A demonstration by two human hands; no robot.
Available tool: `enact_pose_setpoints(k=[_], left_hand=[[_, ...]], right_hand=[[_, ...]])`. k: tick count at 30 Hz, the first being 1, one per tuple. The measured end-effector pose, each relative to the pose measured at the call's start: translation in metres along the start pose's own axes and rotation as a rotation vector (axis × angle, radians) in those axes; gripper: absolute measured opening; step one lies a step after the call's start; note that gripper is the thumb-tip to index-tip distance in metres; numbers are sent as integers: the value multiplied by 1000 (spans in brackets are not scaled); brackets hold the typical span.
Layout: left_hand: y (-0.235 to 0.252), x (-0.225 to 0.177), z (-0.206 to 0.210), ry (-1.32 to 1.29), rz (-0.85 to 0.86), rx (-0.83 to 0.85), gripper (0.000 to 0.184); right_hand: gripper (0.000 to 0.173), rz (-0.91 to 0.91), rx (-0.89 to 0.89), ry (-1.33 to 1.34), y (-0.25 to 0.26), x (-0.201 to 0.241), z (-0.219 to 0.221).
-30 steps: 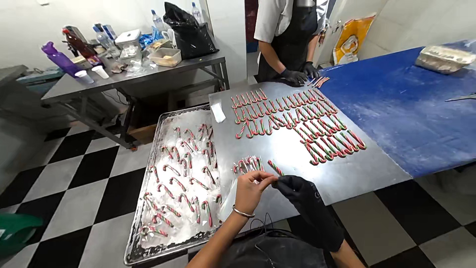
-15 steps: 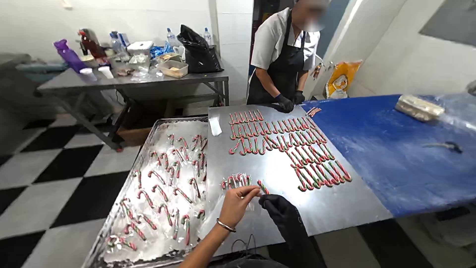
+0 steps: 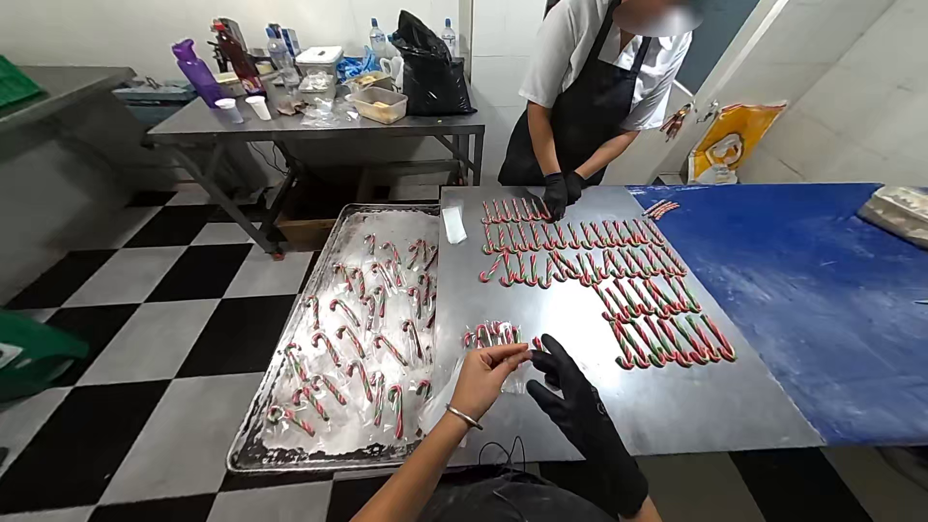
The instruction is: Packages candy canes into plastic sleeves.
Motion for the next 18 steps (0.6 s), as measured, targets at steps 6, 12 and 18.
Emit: enact_pose_setpoints(k=[6,12,18], left_hand=[[-6,-4,-2,52,56,-35,19],[-11,3,-4,78,38,-62,20],[-20,5,-11,105,44,-24,26]], right_hand=[[81,50,-17,50,7,23,7],[76,59,103,81,2,-6,25],[52,196,36,134,-3,13,25]])
Point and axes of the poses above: each hand's wrist, its own y-axis towards the middle knuckle, its own z-axis out of the palm, x = y × z, the point moved 6 cm from there along y, towards the middle knuckle, and after that the axes turned 11 degrees about -z, right-handed, at the moved point
